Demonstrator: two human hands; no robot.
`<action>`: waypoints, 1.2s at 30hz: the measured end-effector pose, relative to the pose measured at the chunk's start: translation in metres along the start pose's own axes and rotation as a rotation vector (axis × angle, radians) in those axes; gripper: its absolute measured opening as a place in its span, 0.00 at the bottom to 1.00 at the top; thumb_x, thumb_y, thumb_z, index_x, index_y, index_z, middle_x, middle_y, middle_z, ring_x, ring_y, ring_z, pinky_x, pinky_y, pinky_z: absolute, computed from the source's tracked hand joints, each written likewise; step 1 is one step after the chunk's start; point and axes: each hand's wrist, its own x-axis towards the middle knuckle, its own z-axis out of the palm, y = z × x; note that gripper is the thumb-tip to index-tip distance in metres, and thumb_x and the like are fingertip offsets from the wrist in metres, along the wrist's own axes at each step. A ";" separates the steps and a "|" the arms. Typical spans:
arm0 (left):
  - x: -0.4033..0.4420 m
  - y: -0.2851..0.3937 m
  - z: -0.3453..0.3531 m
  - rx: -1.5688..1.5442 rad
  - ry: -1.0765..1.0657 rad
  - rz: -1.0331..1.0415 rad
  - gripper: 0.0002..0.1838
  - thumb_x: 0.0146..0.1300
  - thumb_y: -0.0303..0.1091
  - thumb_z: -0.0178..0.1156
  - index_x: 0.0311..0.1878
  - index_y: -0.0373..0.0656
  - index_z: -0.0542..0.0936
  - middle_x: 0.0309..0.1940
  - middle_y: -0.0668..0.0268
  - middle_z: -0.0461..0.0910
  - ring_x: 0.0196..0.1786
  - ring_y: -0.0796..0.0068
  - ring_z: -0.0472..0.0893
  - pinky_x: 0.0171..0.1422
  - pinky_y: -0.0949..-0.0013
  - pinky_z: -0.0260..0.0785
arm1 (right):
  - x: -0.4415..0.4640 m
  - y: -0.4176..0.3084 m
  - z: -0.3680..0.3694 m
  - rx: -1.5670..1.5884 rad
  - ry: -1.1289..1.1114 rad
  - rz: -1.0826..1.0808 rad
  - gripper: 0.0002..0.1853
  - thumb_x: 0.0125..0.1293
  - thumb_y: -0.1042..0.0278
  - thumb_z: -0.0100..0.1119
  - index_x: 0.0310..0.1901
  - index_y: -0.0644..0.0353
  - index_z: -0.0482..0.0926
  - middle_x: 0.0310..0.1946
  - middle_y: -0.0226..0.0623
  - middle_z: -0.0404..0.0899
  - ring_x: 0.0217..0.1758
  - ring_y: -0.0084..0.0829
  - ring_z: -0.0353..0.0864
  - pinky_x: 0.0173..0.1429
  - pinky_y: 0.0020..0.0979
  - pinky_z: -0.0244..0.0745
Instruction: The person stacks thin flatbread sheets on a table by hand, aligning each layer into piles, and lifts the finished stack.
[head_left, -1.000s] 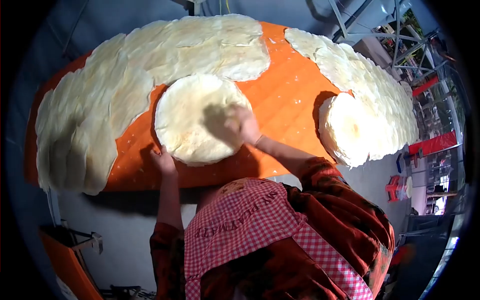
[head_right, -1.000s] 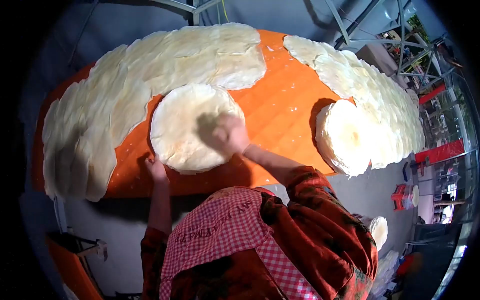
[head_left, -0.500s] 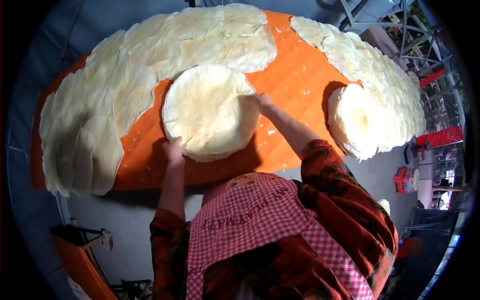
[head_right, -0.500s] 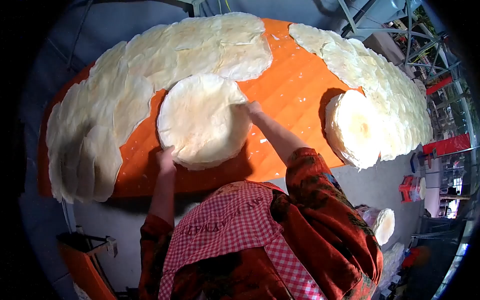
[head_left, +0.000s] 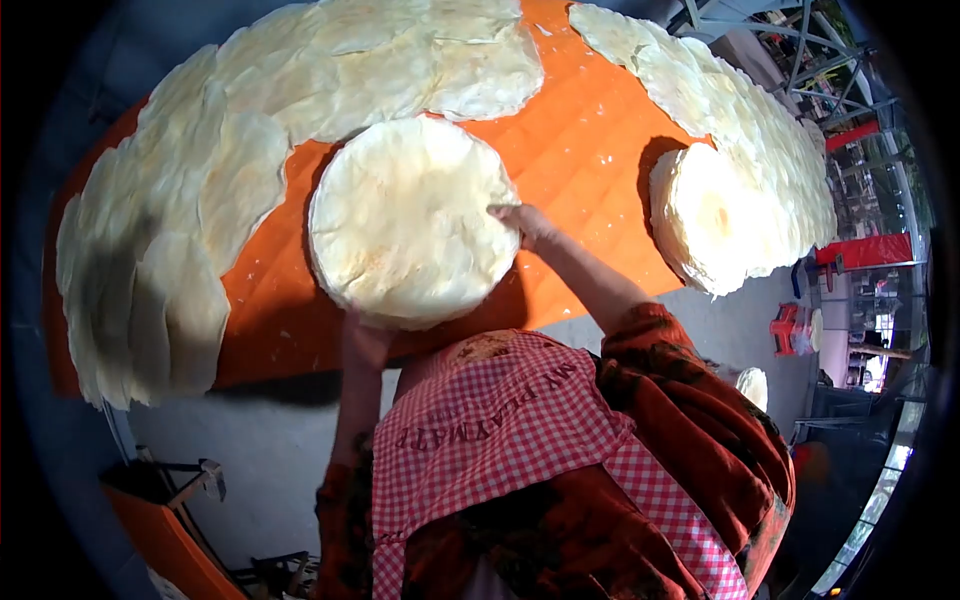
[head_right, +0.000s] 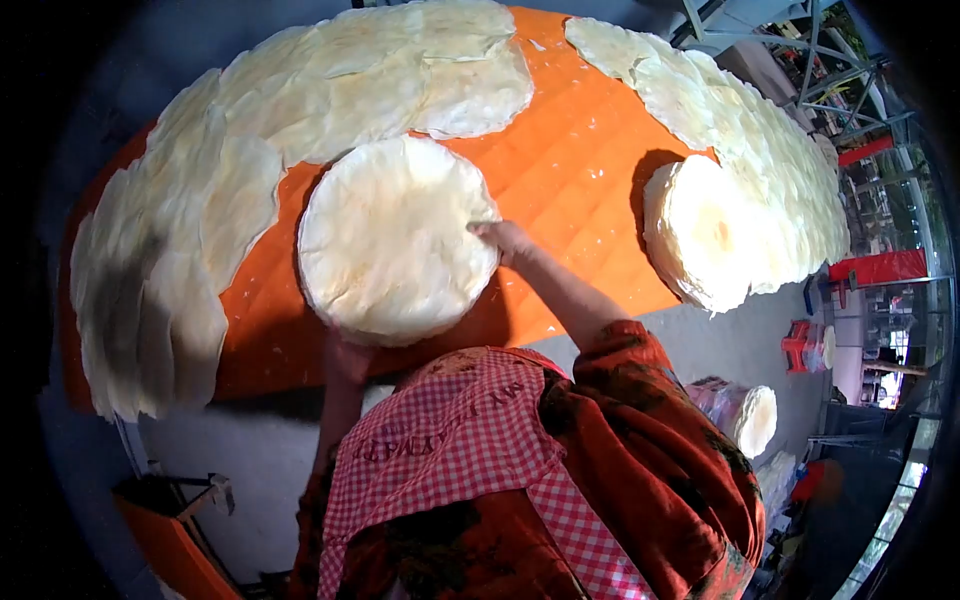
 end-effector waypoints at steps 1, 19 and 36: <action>-0.006 -0.014 -0.002 0.032 0.054 0.016 0.29 0.64 0.32 0.57 0.68 0.39 0.61 0.62 0.57 0.69 0.64 0.57 0.70 0.66 0.57 0.66 | -0.017 0.005 0.015 0.001 0.142 0.024 0.25 0.60 0.72 0.62 0.58 0.72 0.70 0.47 0.46 0.80 0.49 0.42 0.81 0.53 0.43 0.79; -0.014 -0.025 -0.030 0.272 0.313 0.061 0.33 0.52 0.22 0.59 0.64 0.38 0.65 0.56 0.59 0.72 0.59 0.57 0.72 0.63 0.50 0.68 | -0.015 0.002 0.007 -0.438 0.136 0.014 0.33 0.58 0.47 0.67 0.52 0.71 0.74 0.42 0.39 0.81 0.44 0.33 0.81 0.50 0.35 0.77; 0.011 0.052 0.050 0.145 0.488 0.111 0.10 0.67 0.27 0.51 0.48 0.34 0.74 0.43 0.55 0.80 0.45 0.58 0.81 0.47 0.57 0.81 | -0.073 0.012 0.044 -1.603 -0.229 -1.482 0.37 0.43 0.70 0.65 0.60 0.54 0.69 0.57 0.42 0.73 0.56 0.43 0.75 0.55 0.43 0.71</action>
